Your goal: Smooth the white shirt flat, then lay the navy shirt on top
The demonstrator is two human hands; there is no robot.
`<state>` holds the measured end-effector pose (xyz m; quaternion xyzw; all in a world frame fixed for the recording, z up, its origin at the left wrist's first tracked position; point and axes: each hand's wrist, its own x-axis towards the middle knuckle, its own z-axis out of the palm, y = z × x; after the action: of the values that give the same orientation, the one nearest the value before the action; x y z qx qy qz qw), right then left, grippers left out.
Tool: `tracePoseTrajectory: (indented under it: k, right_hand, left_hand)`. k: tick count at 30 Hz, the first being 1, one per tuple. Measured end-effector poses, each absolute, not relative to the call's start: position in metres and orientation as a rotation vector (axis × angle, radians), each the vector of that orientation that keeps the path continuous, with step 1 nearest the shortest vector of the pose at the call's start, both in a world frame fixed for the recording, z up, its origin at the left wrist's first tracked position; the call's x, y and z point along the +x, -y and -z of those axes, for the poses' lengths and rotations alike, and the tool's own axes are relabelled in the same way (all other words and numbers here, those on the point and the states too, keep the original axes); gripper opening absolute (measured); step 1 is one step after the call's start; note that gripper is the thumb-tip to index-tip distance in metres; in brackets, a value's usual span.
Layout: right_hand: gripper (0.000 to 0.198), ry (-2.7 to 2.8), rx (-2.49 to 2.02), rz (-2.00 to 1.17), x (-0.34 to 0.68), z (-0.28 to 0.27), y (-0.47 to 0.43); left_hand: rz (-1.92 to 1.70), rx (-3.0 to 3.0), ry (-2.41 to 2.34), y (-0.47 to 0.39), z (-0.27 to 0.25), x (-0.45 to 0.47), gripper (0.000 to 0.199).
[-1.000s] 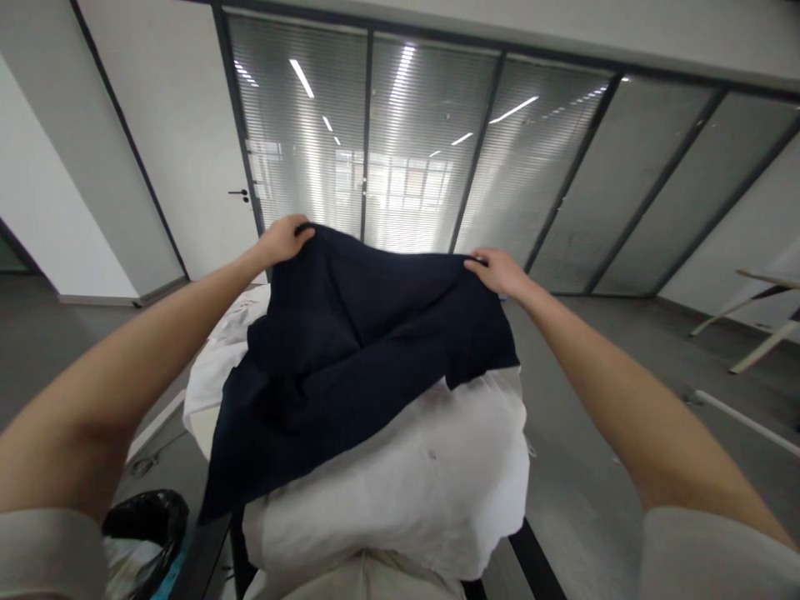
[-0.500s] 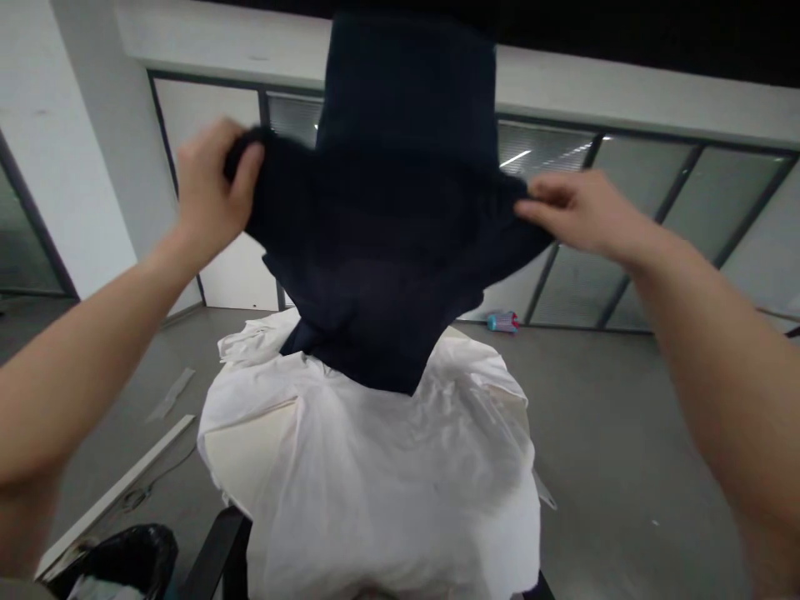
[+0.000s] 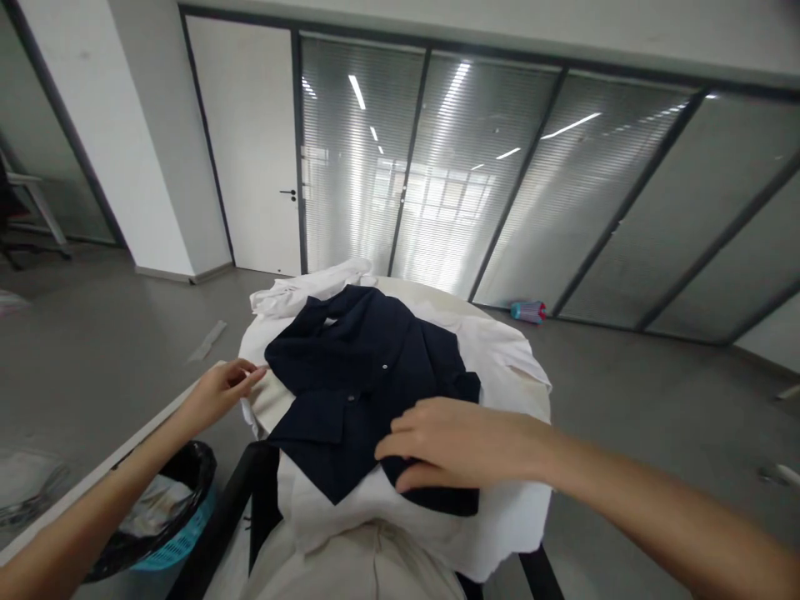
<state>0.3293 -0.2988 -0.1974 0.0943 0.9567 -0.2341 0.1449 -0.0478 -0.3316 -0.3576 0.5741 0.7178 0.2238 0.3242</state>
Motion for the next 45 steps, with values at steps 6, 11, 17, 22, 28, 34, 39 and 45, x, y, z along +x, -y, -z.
tracePoseTrajectory:
  k: [6, 11, 17, 22, 28, 34, 39, 45]
  right_hand:
    - [0.023, -3.028, 0.169, 0.215, 0.235, 0.218, 0.229]
    - [0.053, -3.093, 0.133, 0.046, 0.176, 0.260, 0.184]
    - [0.026, -3.084, 0.131, 0.289, 0.174, 0.275, 0.148]
    - [0.015, -3.277, 0.636, 0.335, 0.203, 0.250, 0.119]
    - [0.017, -3.292, 1.191, 0.397, 0.232, 0.213, 0.100]
    - [0.031, -3.285, 1.029, 0.639, 0.241, 0.197, 0.083]
    - [0.022, -2.985, 0.798, 0.888, 0.254, 0.184, 0.086]
    - [0.023, -2.828, 0.830, 0.908, 0.279, 0.174, 0.088]
  left_hand:
    - [-0.537, 1.415, -1.748, 0.316, 0.351, -0.030, 0.062]
    - [-0.870, 1.468, -1.579, 0.302, 0.363, 0.006, 0.046]
    - [-1.016, 1.334, -1.397, 0.291, 0.348, 0.029, 0.047]
    - [-1.111, 0.851, -1.133, 0.306, 0.335, 0.042, 0.093]
    - [-1.238, 0.633, -0.805, 0.352, 0.327, 0.086, 0.096]
    - [-0.875, 0.260, -0.700, 0.385, 0.321, 0.135, 0.060]
    - [-0.860, 0.149, -0.694, 0.383, 0.325, 0.161, 0.052]
    - [-0.853, 0.349, -0.859, 0.363, 0.324, 0.155, 0.057]
